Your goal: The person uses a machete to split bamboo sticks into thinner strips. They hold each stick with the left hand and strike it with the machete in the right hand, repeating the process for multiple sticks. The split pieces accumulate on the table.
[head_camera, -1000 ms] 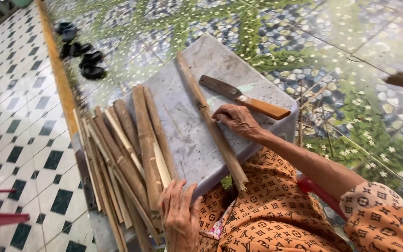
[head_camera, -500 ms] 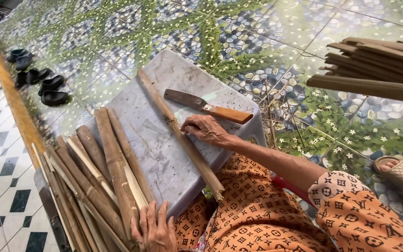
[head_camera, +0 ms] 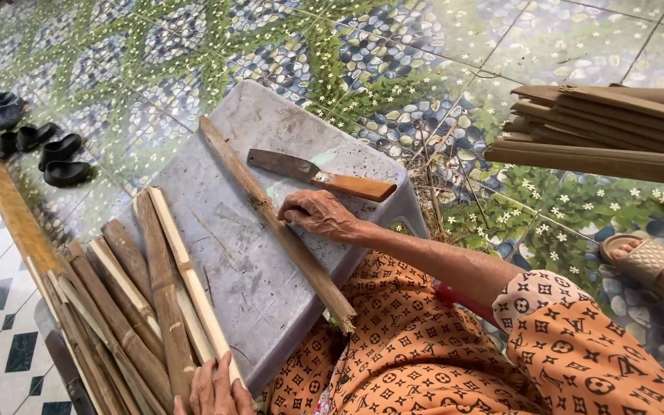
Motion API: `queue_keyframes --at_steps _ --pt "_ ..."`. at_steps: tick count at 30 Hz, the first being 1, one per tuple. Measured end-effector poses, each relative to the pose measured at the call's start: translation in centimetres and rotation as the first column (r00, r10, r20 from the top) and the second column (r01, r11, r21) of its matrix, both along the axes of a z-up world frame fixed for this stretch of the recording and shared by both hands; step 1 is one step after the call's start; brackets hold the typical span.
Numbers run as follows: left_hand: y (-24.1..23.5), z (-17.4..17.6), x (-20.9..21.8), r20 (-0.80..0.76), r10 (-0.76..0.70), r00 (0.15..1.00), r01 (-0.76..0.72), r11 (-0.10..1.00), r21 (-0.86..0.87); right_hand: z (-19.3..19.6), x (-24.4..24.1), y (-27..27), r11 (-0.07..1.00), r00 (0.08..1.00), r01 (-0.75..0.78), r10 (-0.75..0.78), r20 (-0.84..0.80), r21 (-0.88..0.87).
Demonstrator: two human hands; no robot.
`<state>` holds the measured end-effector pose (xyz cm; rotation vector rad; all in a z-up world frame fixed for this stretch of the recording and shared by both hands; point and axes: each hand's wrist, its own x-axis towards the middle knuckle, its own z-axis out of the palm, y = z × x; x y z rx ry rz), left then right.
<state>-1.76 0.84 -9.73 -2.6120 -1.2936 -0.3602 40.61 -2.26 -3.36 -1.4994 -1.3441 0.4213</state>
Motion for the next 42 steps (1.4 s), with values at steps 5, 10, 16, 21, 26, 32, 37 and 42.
queue_keyframes --at_steps 5,10,16,21,26,32,37,42 --pt "-0.2 0.8 0.7 -0.096 -0.003 0.995 0.012 0.996 0.088 0.1 0.0 0.0 1.0 1.0 0.004 -0.004 -0.011 0.006" --pt "-1.3 2.7 2.0 -0.113 -0.014 0.993 0.036 0.979 0.199 -0.2 0.1 0.2 1.0 1.0 0.001 -0.001 -0.029 0.005" --pt "-2.3 4.2 3.1 -0.178 0.041 0.983 0.003 0.97 0.241 -0.1 0.0 0.1 1.0 1.0 0.011 -0.011 -0.005 0.023" --pt "-1.1 1.8 2.0 -0.285 0.097 0.954 -0.033 0.975 0.22 -0.2 0.1 0.2 1.0 1.0 0.005 -0.005 -0.004 0.021" --pt "-1.6 2.7 2.6 -0.228 0.064 0.972 -0.005 0.968 0.249 -0.2 0.0 0.2 1.0 1.0 0.01 -0.009 -0.019 0.015" --pt "-1.8 2.8 2.7 -0.255 0.078 0.964 -0.012 0.968 0.25 -0.1 0.1 0.1 1.0 0.999 -0.001 0.002 -0.039 0.015" --pt "-2.3 3.5 3.1 -0.174 0.051 0.983 -0.01 0.974 0.228 -0.1 0.0 0.1 1.0 0.999 0.001 0.0 -0.042 0.018" --pt "-2.4 4.1 3.4 -0.215 0.051 0.975 0.008 0.964 0.265 0.0 0.0 0.1 1.0 1.0 0.012 -0.012 -0.003 0.016"
